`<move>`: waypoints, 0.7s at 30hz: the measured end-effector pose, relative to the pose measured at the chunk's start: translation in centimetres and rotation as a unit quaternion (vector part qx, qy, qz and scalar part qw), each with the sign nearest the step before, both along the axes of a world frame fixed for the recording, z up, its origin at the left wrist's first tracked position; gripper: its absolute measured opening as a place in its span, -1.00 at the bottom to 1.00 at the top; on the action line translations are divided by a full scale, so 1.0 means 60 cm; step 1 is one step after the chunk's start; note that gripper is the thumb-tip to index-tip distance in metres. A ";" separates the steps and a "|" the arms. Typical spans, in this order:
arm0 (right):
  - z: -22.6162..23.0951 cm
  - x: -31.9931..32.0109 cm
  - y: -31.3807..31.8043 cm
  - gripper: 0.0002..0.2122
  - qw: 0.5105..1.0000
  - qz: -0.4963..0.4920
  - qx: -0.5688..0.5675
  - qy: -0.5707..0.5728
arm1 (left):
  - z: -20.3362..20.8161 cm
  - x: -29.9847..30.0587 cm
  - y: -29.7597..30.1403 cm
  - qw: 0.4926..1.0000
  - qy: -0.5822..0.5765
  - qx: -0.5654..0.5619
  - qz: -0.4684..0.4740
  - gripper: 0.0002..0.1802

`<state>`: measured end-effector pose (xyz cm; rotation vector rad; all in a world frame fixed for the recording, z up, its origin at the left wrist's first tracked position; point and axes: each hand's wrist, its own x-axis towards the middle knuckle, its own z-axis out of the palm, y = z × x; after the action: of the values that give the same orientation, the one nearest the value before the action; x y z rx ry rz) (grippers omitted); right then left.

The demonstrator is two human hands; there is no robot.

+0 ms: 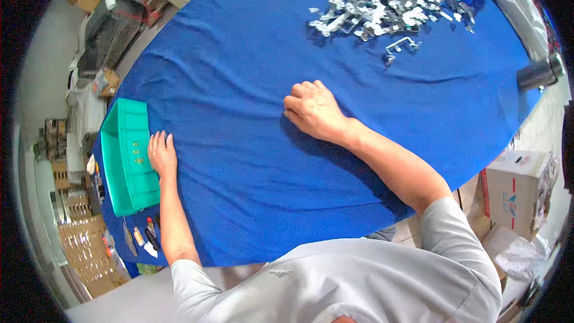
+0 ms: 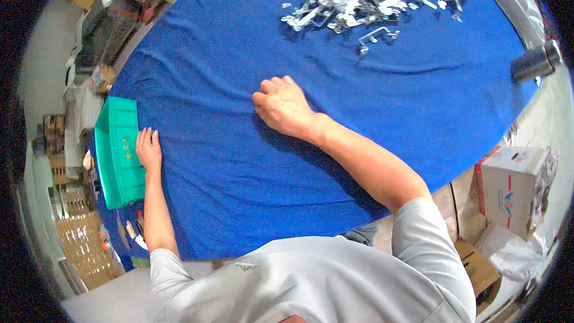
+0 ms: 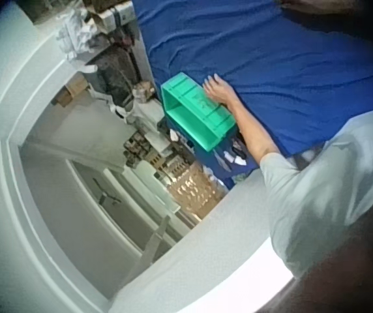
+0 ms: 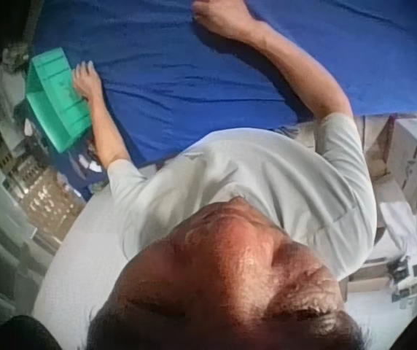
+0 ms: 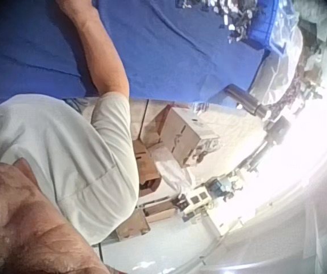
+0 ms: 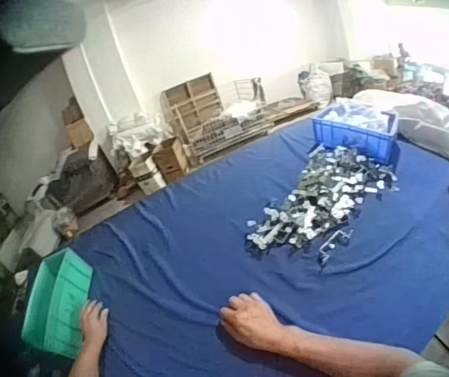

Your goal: Assembling small metal components or clips on a blue-clothed workbench.

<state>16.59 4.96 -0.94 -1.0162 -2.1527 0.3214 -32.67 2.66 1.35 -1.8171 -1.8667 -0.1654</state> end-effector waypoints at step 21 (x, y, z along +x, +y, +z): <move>0.029 -0.004 -0.010 -0.90 0.999 -0.001 -0.032 -0.034 | 0.045 -0.170 -0.456 0.918 -0.206 0.062 0.333 -0.48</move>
<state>16.32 4.37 0.77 -1.0786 -2.2146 0.3628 -42.87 -24.71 4.04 -1.0218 -2.5919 -0.4267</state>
